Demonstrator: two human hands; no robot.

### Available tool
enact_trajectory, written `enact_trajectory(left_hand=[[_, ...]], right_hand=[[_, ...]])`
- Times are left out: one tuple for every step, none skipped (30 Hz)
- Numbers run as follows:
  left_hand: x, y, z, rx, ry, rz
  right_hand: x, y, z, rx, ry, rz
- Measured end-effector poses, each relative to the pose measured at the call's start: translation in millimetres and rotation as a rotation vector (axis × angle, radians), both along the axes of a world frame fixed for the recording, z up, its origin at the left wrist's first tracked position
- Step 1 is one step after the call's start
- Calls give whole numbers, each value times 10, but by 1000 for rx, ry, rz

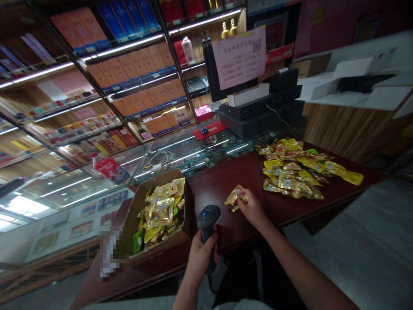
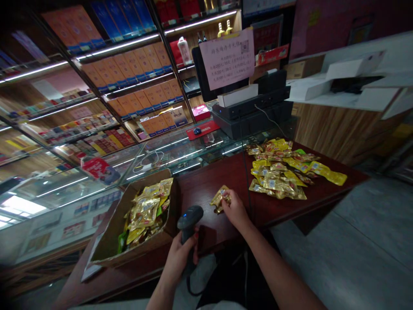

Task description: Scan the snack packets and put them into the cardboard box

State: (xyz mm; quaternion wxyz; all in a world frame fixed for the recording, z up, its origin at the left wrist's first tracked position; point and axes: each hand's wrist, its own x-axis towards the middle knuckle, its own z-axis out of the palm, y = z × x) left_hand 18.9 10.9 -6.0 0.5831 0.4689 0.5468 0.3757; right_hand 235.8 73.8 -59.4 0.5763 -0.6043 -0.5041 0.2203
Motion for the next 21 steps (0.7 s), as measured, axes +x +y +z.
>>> enact_trajectory(left_hand=[[7,-13,44,5,11,-13],[15,-26,95,11,27,-32],[25,-38,150,18,45,-55],[36,-48,205,23,65,-75],[48,-55,255,23,89,-91],[60,-58,299,21,113,-103],[72,-59,333,20,135,-110],[83,-57,358,18,154,-118],[94,-53,374,17,169,-126],[103,-48,385,15,179,-137],[111,-44,391,15,185,-149],[118,-41,396,15,187,-160],[123,-39,400,14,186,-170],[126,-39,404,13,182,-175],[128,-40,408,12,176,-177],[127,-43,411,10,170,-178],[125,-45,413,8,165,-178],[121,-48,413,6,161,-178],[116,-49,411,3,158,-179],[110,-50,407,0,157,-181],[102,-50,403,-2,156,-182]], right_hand=[[-11,-8,14,-36,14,9],[-21,-16,27,-67,32,29],[-29,-24,39,-89,48,58],[-36,-32,48,-101,59,89],[-40,-39,56,-104,65,121],[-43,-44,62,-99,64,152],[-46,-48,64,-88,59,181],[-48,-50,64,-71,51,208],[-50,-51,61,-52,40,232],[-52,-51,55,-36,26,252],[-55,-51,48,-26,8,271],[-58,-51,39,-20,-12,287],[-61,-51,31,-18,-33,300],[-63,-52,25,-14,-52,308],[-64,-54,21,-11,-67,311],[-64,-57,20,-8,-78,312],[-64,-59,20,-7,-85,309],[-63,-61,23,-8,-91,307],[-62,-63,26,-10,-94,304],[-61,-65,29,-12,-98,303],[-60,-66,31,-13,-101,301]])
